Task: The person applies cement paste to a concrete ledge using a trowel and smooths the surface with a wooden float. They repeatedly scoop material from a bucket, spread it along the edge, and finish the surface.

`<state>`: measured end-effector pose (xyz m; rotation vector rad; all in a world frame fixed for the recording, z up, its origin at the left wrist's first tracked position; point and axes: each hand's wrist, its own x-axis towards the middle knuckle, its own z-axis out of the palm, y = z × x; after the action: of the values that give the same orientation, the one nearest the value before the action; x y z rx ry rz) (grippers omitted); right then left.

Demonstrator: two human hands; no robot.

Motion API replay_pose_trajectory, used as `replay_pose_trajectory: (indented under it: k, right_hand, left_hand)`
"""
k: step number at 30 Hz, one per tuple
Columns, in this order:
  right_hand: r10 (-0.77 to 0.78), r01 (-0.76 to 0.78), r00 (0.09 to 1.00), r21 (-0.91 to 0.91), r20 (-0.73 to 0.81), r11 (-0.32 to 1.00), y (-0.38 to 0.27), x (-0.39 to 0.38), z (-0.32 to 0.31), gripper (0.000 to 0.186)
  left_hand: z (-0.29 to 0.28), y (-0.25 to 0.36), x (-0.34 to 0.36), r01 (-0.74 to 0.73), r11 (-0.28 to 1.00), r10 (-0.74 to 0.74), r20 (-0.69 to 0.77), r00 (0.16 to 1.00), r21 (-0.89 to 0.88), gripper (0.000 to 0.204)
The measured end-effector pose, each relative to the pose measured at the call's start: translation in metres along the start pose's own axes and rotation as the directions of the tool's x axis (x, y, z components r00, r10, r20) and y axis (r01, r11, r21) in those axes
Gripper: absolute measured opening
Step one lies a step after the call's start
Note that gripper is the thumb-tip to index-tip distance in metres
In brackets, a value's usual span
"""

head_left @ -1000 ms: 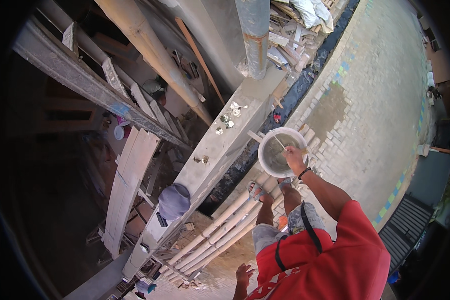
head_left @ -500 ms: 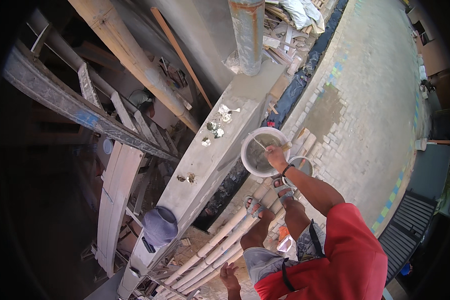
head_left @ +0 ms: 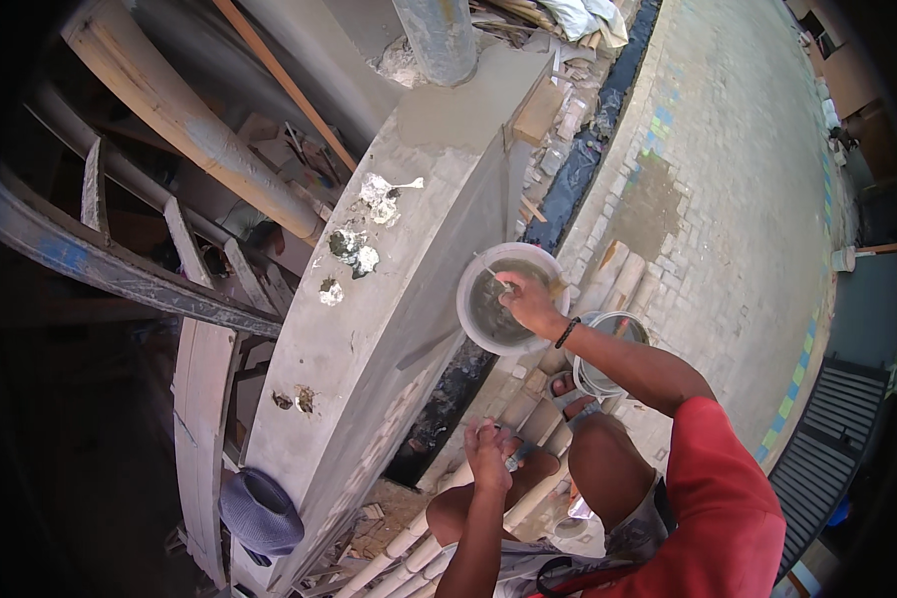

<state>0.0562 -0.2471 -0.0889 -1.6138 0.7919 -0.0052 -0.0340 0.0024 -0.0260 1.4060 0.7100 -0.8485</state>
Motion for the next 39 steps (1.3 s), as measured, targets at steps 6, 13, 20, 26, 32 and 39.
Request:
replay_pose_trajectory:
  k: [6,13,20,26,32,39]
  right_hand:
    - [0.021,-0.039,0.995,0.179,0.099,0.983,0.021,0.013,0.002,0.029]
    - [-0.047,0.004,0.984,0.243,0.171,0.970,0.039,0.019,-0.005,0.026]
    - [-0.010,-0.072,0.970,0.325,0.243,0.943,0.051,0.019,-0.016,0.029]
    - [-0.009,-0.078,0.961,0.303,0.276,0.950,0.051,0.024,-0.022,0.028]
    - [0.006,-0.099,0.956,0.306,0.292,0.947,0.056,0.030,-0.037,0.025]
    - [0.001,-0.076,0.969,0.298,0.246,0.952,0.072,0.046,-0.062,0.021]
  left_hand:
    - [0.047,-0.047,0.107,0.183,0.977,-0.194,-0.103,0.975,-0.113,0.084]
    - [0.086,-0.074,0.174,0.133,0.945,-0.189,-0.168,0.967,-0.298,0.079]
    - [0.098,-0.085,0.197,-0.080,0.909,0.114,0.061,0.992,-0.408,0.075]
    - [0.088,-0.108,0.230,-0.109,0.979,0.102,-0.050,0.994,-0.173,0.060]
    - [0.094,-0.118,0.241,-0.125,0.885,0.152,0.025,0.988,-0.448,0.039]
    - [0.092,-0.124,0.257,-0.151,0.902,0.183,0.042,0.982,-0.403,0.037]
